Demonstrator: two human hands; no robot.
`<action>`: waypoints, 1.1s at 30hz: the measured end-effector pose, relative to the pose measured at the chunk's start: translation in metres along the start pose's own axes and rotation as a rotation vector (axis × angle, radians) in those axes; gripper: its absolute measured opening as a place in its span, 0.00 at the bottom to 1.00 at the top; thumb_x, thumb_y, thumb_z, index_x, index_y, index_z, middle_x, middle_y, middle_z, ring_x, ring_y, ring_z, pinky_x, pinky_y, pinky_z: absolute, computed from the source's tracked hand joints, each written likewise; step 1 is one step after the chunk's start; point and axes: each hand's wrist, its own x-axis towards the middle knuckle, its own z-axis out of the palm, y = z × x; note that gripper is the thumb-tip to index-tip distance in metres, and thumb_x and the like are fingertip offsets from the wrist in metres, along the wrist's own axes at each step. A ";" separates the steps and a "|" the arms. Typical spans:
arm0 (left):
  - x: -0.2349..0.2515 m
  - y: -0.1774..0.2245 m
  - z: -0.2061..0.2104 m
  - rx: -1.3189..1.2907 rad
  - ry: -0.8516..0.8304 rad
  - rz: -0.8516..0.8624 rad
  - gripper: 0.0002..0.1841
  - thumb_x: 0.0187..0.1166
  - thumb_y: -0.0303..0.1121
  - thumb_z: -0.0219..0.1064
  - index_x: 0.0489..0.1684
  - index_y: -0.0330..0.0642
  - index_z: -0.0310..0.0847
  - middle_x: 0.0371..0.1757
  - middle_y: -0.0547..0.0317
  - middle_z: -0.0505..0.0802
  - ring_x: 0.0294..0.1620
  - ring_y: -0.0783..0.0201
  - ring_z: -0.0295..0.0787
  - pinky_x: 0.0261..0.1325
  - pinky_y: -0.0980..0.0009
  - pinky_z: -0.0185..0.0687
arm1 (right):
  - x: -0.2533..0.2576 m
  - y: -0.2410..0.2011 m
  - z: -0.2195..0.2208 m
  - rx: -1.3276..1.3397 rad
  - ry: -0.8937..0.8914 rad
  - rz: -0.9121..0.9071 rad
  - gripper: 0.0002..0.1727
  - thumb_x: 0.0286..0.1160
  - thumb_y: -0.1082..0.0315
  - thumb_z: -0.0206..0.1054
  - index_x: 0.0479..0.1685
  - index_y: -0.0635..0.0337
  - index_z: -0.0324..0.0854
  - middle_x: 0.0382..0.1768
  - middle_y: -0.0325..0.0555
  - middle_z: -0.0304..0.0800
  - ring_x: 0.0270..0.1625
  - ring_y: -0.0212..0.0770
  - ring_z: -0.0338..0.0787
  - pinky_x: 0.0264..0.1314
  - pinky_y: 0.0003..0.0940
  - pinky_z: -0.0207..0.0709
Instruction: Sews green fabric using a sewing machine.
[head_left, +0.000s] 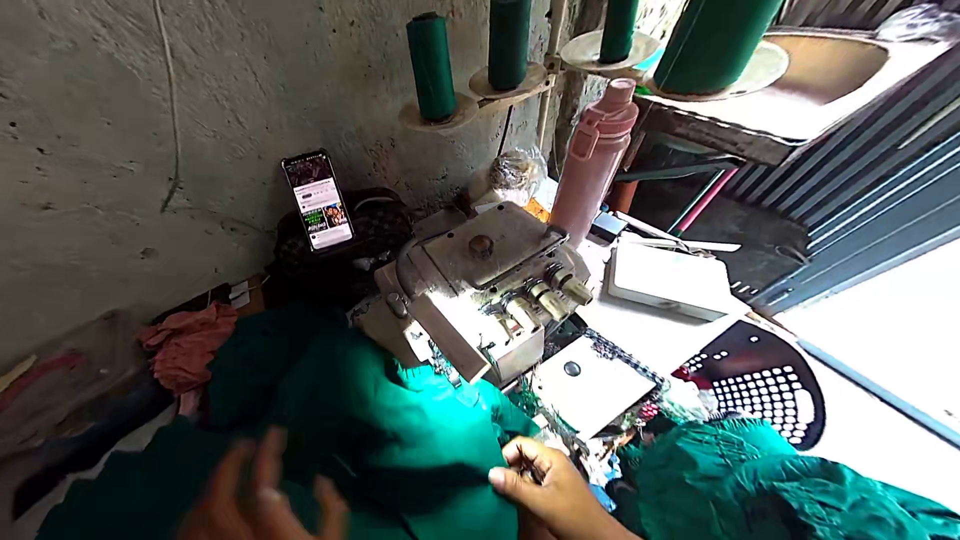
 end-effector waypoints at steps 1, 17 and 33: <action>-0.004 0.029 0.009 -0.068 0.011 0.104 0.29 0.72 0.43 0.72 0.67 0.30 0.78 0.65 0.18 0.82 0.66 0.19 0.77 0.62 0.24 0.65 | 0.000 -0.003 0.000 -0.030 0.019 -0.038 0.09 0.73 0.64 0.74 0.40 0.62 0.86 0.28 0.31 0.86 0.23 0.16 0.76 0.28 0.14 0.71; 0.044 0.053 0.066 -0.953 -0.136 -0.263 0.17 0.90 0.32 0.50 0.51 0.27 0.82 0.46 0.66 0.91 0.53 0.87 0.84 0.63 0.84 0.78 | 0.032 -0.030 -0.007 0.552 -0.040 0.428 0.05 0.86 0.64 0.63 0.48 0.54 0.76 0.21 0.34 0.82 0.12 0.21 0.72 0.14 0.14 0.68; 0.051 0.072 0.047 -0.448 0.014 -0.153 0.22 0.70 0.48 0.71 0.50 0.37 0.89 0.46 0.53 0.94 0.50 0.73 0.89 0.56 0.76 0.82 | 0.019 0.011 0.040 0.258 0.156 -0.135 0.22 0.60 0.65 0.84 0.51 0.63 0.83 0.38 0.36 0.94 0.38 0.25 0.93 0.43 0.23 0.89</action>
